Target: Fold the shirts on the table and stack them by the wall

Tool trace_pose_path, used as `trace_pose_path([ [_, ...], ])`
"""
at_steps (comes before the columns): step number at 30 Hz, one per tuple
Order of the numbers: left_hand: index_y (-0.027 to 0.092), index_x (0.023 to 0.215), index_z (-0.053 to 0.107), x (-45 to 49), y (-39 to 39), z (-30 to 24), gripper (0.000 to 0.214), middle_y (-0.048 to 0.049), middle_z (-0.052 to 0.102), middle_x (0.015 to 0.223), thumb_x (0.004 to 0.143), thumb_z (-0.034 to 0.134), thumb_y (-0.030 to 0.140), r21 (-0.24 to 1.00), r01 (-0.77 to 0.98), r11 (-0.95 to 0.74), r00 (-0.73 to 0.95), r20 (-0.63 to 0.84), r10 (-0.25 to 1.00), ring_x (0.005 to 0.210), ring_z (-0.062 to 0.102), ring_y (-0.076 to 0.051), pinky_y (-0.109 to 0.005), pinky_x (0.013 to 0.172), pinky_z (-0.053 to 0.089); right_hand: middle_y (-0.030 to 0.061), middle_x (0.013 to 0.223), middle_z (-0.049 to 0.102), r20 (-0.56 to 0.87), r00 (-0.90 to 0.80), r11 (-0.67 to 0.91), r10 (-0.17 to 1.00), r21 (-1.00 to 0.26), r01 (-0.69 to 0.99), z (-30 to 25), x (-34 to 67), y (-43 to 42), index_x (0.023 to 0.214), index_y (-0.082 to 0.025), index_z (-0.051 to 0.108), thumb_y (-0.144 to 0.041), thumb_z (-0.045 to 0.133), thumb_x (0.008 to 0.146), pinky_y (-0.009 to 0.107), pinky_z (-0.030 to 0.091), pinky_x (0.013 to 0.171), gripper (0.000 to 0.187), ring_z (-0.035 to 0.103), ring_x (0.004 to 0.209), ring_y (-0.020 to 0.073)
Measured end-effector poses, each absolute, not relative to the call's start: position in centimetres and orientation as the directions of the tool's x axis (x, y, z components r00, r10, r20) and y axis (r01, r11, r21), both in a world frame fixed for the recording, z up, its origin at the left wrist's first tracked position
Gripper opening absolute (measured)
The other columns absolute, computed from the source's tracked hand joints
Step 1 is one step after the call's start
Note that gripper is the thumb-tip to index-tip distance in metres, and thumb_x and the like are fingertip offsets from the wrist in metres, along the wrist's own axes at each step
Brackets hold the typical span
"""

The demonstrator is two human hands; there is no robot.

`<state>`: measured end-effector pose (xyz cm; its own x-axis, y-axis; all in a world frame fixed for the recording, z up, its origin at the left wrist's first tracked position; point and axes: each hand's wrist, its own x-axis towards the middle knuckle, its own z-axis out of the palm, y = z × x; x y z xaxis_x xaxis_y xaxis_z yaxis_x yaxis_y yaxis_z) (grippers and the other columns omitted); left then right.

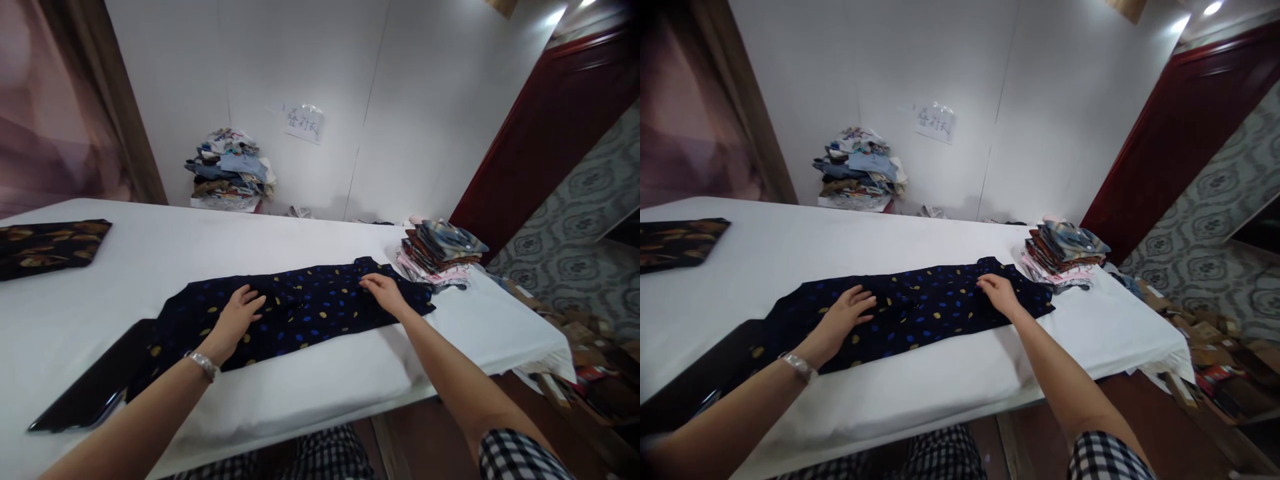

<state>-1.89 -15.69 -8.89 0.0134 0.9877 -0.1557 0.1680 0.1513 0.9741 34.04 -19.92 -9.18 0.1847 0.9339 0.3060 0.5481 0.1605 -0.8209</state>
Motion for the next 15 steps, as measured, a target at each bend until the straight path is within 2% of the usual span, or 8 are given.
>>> trace_pose_path([
  [2,0.015,0.146,0.028,-2.2,-15.2,-8.5,0.069,-0.0213,0.048,0.145,0.085,0.055,0.034,0.968,0.228,0.103,-0.041,-0.096,0.995,0.118,0.061,-0.026,-0.038,0.088,0.059,0.0073,0.091,0.076,0.278,0.316,0.055,0.907,-0.822,0.566,-10.1,37.3,-19.0,0.1,-0.019,0.072,-0.035,0.053,0.082,0.045,0.054,0.091,0.031,0.071,0.089,0.0249],
  [4,0.016,0.145,0.034,-2.6,-14.7,-8.0,0.067,-0.0186,0.046,0.147,0.082,0.053,0.027,0.901,0.432,-0.041,-0.034,0.062,0.997,0.123,0.057,-0.028,-0.043,0.098,0.054,0.0076,0.095,0.076,0.271,0.374,-0.025,0.887,-0.78,0.625,-10.5,39.5,-18.2,0.104,-0.018,0.072,-0.027,0.049,0.082,0.045,0.052,0.096,0.033,0.07,0.094,0.0234],
  [5,0.017,0.142,0.041,-2.8,-14.5,-7.9,0.065,-0.0159,0.045,0.149,0.078,0.052,0.021,0.812,0.562,-0.159,0.034,0.17,0.985,0.129,0.053,-0.029,-0.044,0.105,0.048,0.0072,0.101,0.076,0.281,0.36,-0.037,0.89,-0.742,0.669,-10.6,40.1,-17.8,0.107,-0.019,0.072,-0.023,0.048,0.081,0.044,0.049,0.1,0.035,0.069,0.101,0.0225],
  [7,0.019,0.134,0.054,-3.5,-14.2,-7.9,0.064,-0.0113,0.045,0.15,0.07,0.05,0.011,0.538,0.743,-0.397,0.269,0.302,0.914,0.139,0.041,-0.03,-0.047,0.116,0.035,0.0056,0.118,0.071,0.306,0.258,0.005,0.916,-0.653,0.757,-10.7,40.7,-16.8,0.116,-0.021,0.07,-0.013,0.045,0.079,0.042,0.042,0.109,0.045,0.063,0.116,0.0205],
  [9,0.019,0.13,0.06,-4.1,-13.7,-8.2,0.067,-0.0102,0.047,0.149,0.065,0.049,0.006,0.289,0.8,-0.526,0.456,0.278,0.846,0.143,0.034,-0.03,-0.052,0.119,0.026,0.0037,0.134,0.062,0.303,0.131,0.072,0.944,-0.576,0.814,-10.8,40.6,-15.7,0.125,-0.024,0.065,-0.005,0.043,0.074,0.041,0.035,0.115,0.059,0.054,0.128,0.0187],
  [11,0.022,0.128,0.062,-4.5,-13.1,-8.7,0.065,-0.0108,0.05,0.147,0.066,0.05,0.007,0.16,0.815,-0.557,0.527,0.193,0.827,0.143,0.035,-0.031,-0.056,0.117,0.025,0.0032,0.142,0.055,0.265,0.045,0.102,0.963,-0.517,0.85,-10.9,40.3,-14.4,0.131,-0.025,0.061,0.0,0.042,0.069,0.042,0.03,0.118,0.07,0.046,0.135,0.0186],
  [13,0.023,0.12,0.067,-4.6,-12.3,-8.9,0.052,-0.0112,0.052,0.145,0.071,0.052,0.013,0.134,0.804,-0.579,0.563,0.139,0.815,0.14,0.039,-0.032,-0.058,0.115,0.028,0.0043,0.145,0.053,0.206,0.014,0.085,0.979,-0.464,0.882,-11.0,40.1,-13.2,0.131,-0.025,0.062,0.003,0.043,0.066,0.043,0.027,0.119,0.073,0.042,0.138,0.0203],
  [15,0.022,0.103,0.073,-4.3,-11.4,-8.8,0.036,-0.0116,0.058,0.14,0.075,0.052,0.019,0.167,0.774,-0.611,0.596,0.138,0.791,0.137,0.044,-0.033,-0.055,0.113,0.032,0.0055,0.143,0.054,0.164,0.016,0.056,0.986,-0.423,0.905,-11.2,40.1,-12.2,0.121,-0.023,0.069,0.005,0.046,0.064,0.043,0.026,0.12,0.067,0.041,0.139,0.0224],
])
